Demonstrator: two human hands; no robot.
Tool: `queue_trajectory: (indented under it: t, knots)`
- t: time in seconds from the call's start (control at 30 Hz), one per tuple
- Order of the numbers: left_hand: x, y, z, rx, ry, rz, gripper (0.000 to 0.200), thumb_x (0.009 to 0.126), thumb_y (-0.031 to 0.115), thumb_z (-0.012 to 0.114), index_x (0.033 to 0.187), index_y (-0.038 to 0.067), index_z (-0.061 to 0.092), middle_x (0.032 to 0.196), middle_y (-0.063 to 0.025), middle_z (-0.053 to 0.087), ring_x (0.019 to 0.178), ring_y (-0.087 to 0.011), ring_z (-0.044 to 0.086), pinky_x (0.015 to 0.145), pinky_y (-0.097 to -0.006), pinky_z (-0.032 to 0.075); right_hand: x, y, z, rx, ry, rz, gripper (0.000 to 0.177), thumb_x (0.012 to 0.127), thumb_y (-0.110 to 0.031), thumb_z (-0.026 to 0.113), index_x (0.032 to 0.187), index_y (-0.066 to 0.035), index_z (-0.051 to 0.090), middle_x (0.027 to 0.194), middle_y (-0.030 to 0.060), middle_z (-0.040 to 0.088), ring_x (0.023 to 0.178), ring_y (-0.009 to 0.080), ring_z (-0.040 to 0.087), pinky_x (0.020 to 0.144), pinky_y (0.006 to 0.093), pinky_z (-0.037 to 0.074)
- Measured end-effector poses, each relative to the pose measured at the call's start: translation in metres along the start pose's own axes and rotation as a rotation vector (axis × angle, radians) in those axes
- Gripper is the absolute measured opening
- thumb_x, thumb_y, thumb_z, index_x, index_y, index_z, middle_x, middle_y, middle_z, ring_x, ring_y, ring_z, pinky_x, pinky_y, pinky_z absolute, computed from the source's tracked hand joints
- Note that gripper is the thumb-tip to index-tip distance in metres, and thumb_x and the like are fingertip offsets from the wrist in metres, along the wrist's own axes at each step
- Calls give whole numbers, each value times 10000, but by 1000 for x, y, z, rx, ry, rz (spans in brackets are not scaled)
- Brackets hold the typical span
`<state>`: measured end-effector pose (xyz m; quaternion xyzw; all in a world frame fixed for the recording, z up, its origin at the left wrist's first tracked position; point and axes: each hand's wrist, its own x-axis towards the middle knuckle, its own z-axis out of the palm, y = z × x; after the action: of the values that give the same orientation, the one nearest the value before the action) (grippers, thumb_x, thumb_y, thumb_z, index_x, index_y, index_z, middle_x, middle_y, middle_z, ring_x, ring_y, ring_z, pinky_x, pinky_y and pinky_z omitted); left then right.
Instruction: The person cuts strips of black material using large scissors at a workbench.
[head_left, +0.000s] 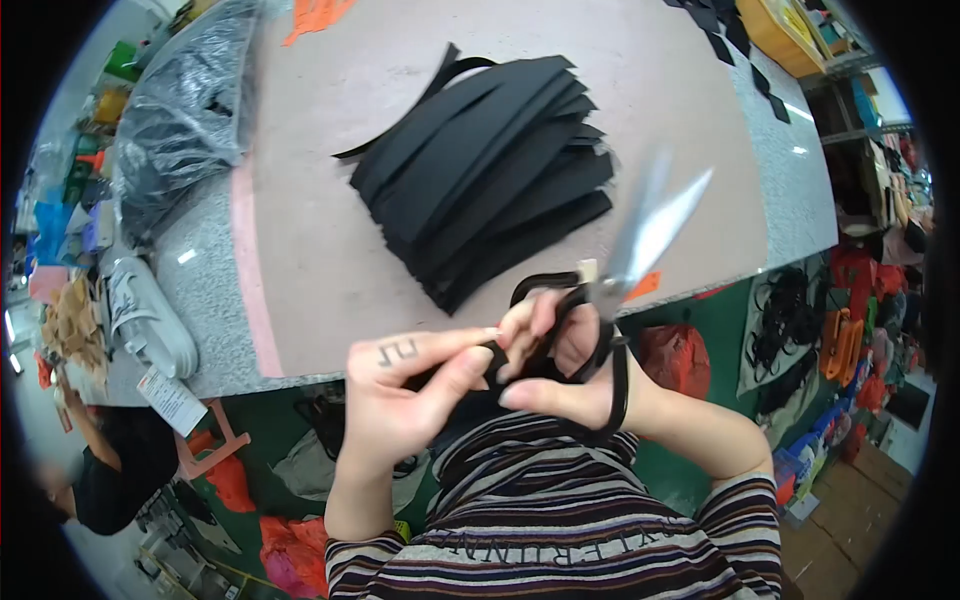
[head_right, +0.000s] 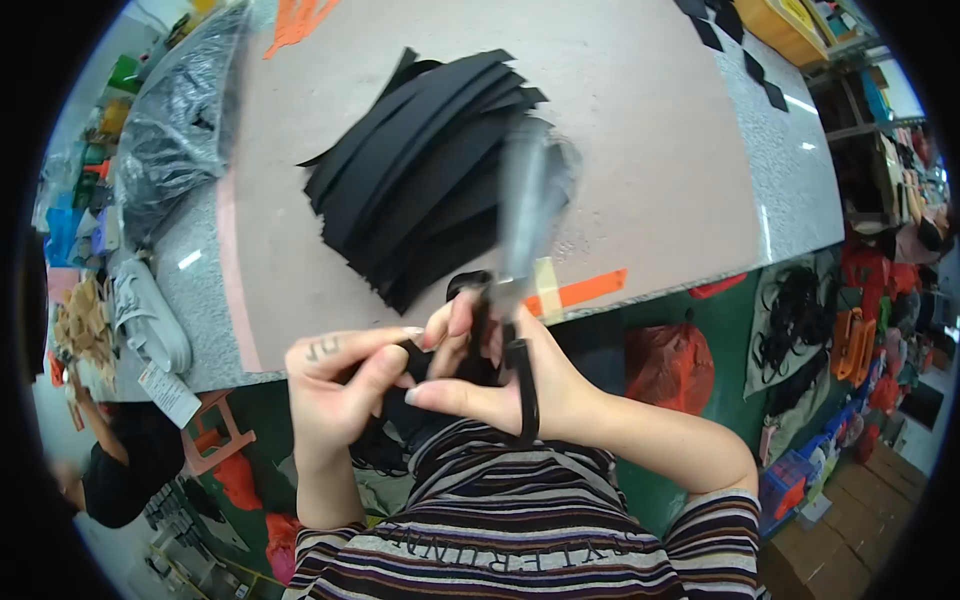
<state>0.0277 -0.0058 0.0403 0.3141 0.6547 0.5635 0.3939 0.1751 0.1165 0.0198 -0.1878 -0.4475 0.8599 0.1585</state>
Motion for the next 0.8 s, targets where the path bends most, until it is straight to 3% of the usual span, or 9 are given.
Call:
queue_trajectory:
  t: [0.03, 0.1, 0.2, 0.27, 0.3, 0.37, 0.5, 0.6, 0.8]
  knots:
    - [-1, -8, 8, 19, -10, 42, 172, 877, -32, 697, 1038, -21, 757, 787, -110, 736, 639, -119, 675, 575, -227, 528, -5, 5, -9, -16, 6, -29, 371, 879, 63, 697, 1025, -66, 381, 1002, 83, 620, 910, 122, 630, 849, 273, 514]
    - [0, -22, 29, -85, -26, 68, 188, 874, -40, 698, 1050, -14, 757, 799, -111, 743, 633, -110, 674, 593, -221, 527, -17, -11, -16, -40, 118, 92, 333, 889, 49, 688, 1002, -54, 392, 934, 82, 634, 883, 142, 657, 845, 279, 537]
    - [0, -23, 41, -174, -256, -206, 201, 917, 54, 675, 1100, -5, 735, 769, -93, 723, 662, -134, 700, 622, -245, 534, -42, -24, -31, -151, 194, 136, 316, 890, 47, 687, 1003, -56, 410, 880, 71, 646, 839, 127, 657, 785, 269, 532]
    - [4, -19, 31, 105, -473, -198, 209, 893, 132, 711, 1059, 5, 714, 781, -112, 706, 670, -190, 711, 633, -283, 542, -59, -50, -39, -239, 317, 128, 361, 863, 46, 713, 1014, -68, 405, 871, 63, 639, 808, 112, 642, 758, 265, 515]
    - [0, -26, 26, 210, -446, -117, 245, 844, 196, 762, 1002, 22, 693, 815, -129, 698, 663, -242, 701, 643, -309, 539, -65, -64, -58, -489, 326, 111, 395, 836, 42, 727, 1021, -75, 398, 848, 51, 623, 791, 108, 629, 760, 266, 504]
    - [-5, -25, -9, 402, -538, -143, 285, 806, 242, 789, 941, 7, 704, 735, -118, 692, 632, -225, 694, 605, -292, 523, -71, -80, -84, -313, 471, -18, 369, 828, 40, 723, 976, -77, 407, 832, 65, 640, 750, 125, 644, 705, 266, 521]
    - [-7, -15, -13, 535, -240, 18, 199, 799, 150, 749, 884, -19, 690, 667, -121, 651, 566, -202, 641, 575, -282, 478, -59, -67, -122, -599, 555, 61, 328, 866, -33, 742, 966, -57, 430, 824, 85, 653, 738, 142, 667, 672, 266, 541]
    - [8, -21, 5, 597, -117, 9, 127, 844, 103, 699, 834, -19, 663, 631, -136, 602, 530, -237, 592, 543, -315, 436, -48, -49, -138, -979, 593, 123, 340, 819, -120, 812, 952, -20, 515, 762, 22, 590, 676, 70, 521, 633, 248, 458]
    - [11, -29, 6, 597, -178, -25, 159, 850, 104, 700, 780, -23, 634, 634, -140, 595, 525, -271, 564, 528, -330, 407, -43, -49, -140, -930, 607, 126, 341, 805, -141, 822, 950, -23, 538, 752, 2, 570, 671, 65, 469, 623, 242, 426]
